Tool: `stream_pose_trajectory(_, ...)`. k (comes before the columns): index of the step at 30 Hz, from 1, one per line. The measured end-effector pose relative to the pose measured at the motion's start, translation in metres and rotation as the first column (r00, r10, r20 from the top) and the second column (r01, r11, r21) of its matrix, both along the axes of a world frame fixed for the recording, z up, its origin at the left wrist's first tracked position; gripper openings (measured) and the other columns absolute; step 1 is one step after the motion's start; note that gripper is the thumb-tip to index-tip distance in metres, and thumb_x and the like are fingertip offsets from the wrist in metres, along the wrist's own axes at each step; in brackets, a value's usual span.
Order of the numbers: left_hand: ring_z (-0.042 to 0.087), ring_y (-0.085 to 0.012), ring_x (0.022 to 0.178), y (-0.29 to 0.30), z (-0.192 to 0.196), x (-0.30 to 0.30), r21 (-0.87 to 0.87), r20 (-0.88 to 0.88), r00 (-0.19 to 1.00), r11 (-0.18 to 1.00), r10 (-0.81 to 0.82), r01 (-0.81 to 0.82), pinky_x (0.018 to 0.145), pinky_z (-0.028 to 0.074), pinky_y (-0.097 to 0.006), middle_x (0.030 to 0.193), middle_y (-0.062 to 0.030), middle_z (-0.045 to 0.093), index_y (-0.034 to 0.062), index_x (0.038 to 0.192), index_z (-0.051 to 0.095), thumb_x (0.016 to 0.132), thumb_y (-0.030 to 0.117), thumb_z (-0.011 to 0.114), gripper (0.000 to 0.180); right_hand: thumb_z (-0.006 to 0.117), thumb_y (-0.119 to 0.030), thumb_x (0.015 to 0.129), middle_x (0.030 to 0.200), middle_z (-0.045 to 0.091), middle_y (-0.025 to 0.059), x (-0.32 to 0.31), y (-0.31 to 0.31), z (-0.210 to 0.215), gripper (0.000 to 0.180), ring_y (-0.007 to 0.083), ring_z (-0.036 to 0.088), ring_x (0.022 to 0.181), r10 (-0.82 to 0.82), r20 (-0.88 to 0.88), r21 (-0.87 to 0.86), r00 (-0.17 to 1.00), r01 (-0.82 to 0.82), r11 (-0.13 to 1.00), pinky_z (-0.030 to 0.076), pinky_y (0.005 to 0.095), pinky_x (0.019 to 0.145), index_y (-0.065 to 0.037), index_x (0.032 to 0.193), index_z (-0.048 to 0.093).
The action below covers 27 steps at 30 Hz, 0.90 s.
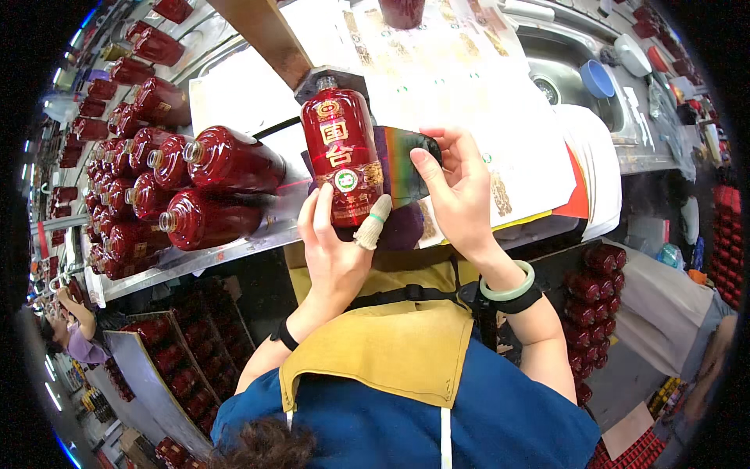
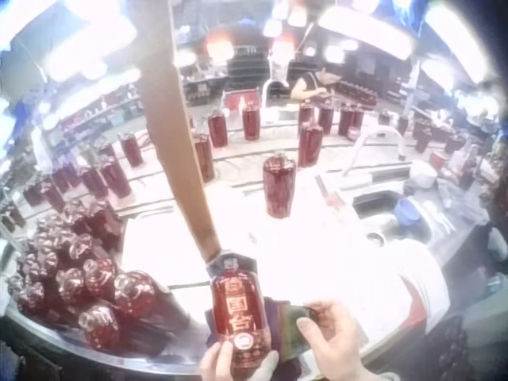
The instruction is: Applying and smoothing adhesive labels on glass bottles and cleaning them with a cloth.
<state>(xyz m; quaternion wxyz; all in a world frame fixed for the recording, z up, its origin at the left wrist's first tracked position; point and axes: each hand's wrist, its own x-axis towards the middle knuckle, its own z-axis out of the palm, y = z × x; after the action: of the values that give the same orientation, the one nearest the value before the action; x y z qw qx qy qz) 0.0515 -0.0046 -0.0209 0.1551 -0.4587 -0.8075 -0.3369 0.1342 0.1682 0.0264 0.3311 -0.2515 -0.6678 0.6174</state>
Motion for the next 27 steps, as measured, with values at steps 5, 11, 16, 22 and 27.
stream_pose_trajectory(5, 0.056, -0.0403, 0.126, -0.016, 0.001, -0.014, 0.074, 0.052, 0.993, 0.992, -0.104, 0.100, 0.099, 0.051, -0.046, 0.150, -0.0249, 0.045, 0.0184, 0.137, 0.069, 0.071, 0.008, 0.089, 0.069, 0.063, -0.004, 0.102, 0.113, 0.064, 0.0054, 0.004, -0.002, 0.001, 0.027, 0.0104, 0.061, 0.104, 0.019, 0.000, -0.041, 1.000, -0.019, 0.999, 0.049, 0.0252, 0.094, 0.001, 0.128, 0.056)
stream_pose_trajectory(11, 0.068, -0.0381, 0.113, -0.018, 0.005, -0.023, 0.112, 0.038, 0.997, 0.992, -0.063, 0.059, 0.092, 0.055, -0.043, 0.136, -0.0220, 0.065, -0.0043, 0.135, 0.062, 0.069, 0.009, 0.092, 0.074, 0.064, 0.001, 0.097, 0.110, 0.070, 0.0072, -0.007, -0.003, 0.017, 0.029, 0.0143, 0.065, 0.100, 0.001, 0.032, 0.160, 0.999, -0.007, 0.987, 0.049, 0.0282, 0.094, -0.002, 0.126, 0.063)
stream_pose_trajectory(16, 0.067, -0.0384, 0.114, -0.021, -0.002, -0.030, 0.137, 0.096, 0.992, 0.988, -0.087, 0.073, 0.097, 0.053, -0.044, 0.138, -0.0247, 0.063, -0.0093, 0.134, 0.061, 0.070, 0.005, 0.089, 0.072, 0.071, -0.008, 0.077, 0.104, 0.073, -0.0019, -0.022, 0.002, 0.022, 0.024, 0.0187, 0.065, 0.086, 0.117, 0.064, 0.918, 0.991, -0.104, 0.382, 0.048, 0.0338, 0.083, -0.013, 0.100, 0.078)
stream_pose_trajectory(22, 0.058, -0.0398, 0.127, -0.021, 0.010, -0.026, 0.229, 0.349, 0.936, 0.973, -0.046, -0.038, 0.108, 0.046, -0.045, 0.139, -0.0262, 0.059, -0.0086, 0.143, 0.052, 0.069, 0.005, 0.089, 0.084, 0.071, -0.012, 0.082, 0.088, 0.069, 0.0007, -0.036, -0.011, 0.049, 0.032, 0.0216, 0.059, 0.079, 0.246, 0.266, 0.890, 0.932, -0.336, 0.308, 0.046, 0.0356, 0.075, -0.010, 0.114, 0.072)
stream_pose_trajectory(27, 0.055, -0.0446, 0.125, -0.004, 0.019, -0.027, 0.062, 0.219, 0.969, 0.992, -0.119, 0.108, 0.103, 0.047, -0.052, 0.150, -0.0255, 0.046, 0.0131, 0.146, 0.058, 0.062, 0.026, 0.095, 0.092, 0.077, 0.001, 0.078, 0.094, 0.072, 0.0060, -0.048, 0.028, 0.065, 0.033, 0.0265, 0.060, 0.079, -0.007, 0.062, 0.922, 0.998, -0.055, 0.384, 0.045, 0.0379, 0.075, -0.007, 0.109, 0.073)
